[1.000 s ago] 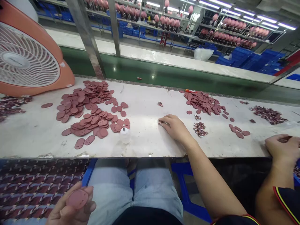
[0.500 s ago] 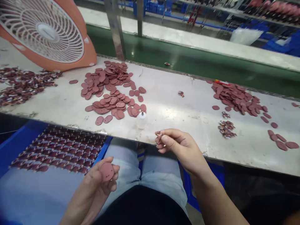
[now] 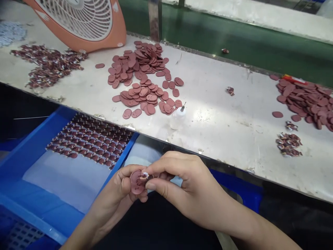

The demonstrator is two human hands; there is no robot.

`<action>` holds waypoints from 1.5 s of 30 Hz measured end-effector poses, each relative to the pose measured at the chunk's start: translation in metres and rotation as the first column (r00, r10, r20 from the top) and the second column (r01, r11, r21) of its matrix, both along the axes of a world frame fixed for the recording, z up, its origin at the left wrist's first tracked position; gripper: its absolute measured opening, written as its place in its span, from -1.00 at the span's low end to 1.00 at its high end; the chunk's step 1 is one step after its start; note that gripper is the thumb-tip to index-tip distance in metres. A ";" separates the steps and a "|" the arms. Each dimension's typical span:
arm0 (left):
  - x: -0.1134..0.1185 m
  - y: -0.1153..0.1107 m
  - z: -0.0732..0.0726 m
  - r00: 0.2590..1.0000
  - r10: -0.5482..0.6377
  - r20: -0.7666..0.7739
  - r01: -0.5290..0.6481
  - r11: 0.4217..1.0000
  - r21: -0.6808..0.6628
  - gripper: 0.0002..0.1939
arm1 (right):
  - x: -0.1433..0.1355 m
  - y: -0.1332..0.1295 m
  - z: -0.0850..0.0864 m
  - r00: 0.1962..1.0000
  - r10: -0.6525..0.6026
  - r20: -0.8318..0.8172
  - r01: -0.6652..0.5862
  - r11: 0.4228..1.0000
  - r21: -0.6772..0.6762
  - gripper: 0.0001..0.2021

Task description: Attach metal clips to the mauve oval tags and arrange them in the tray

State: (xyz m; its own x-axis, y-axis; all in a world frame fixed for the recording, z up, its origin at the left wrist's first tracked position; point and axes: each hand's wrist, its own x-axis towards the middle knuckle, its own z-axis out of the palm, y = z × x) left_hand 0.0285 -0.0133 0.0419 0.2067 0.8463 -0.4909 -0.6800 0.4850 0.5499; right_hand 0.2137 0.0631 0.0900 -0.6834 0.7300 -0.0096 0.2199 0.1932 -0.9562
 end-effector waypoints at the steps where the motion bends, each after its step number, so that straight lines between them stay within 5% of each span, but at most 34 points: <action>1: 0.000 0.000 0.000 1.000 -0.001 0.003 0.001 1.000 0.004 -0.62 | 0.000 0.000 0.001 1.000 0.007 0.013 -0.007 1.000 0.010 -0.83; 28: 0.001 0.001 -0.005 0.999 -0.033 -0.012 0.032 0.997 -0.069 -0.59 | -0.006 0.010 0.007 0.976 0.121 0.179 -0.136 0.988 0.073 -0.94; 45: 0.002 -0.005 0.002 0.996 0.062 0.062 -0.054 0.991 -0.122 -0.66 | -0.011 0.002 0.019 0.954 0.181 0.238 -0.242 0.934 0.262 -0.87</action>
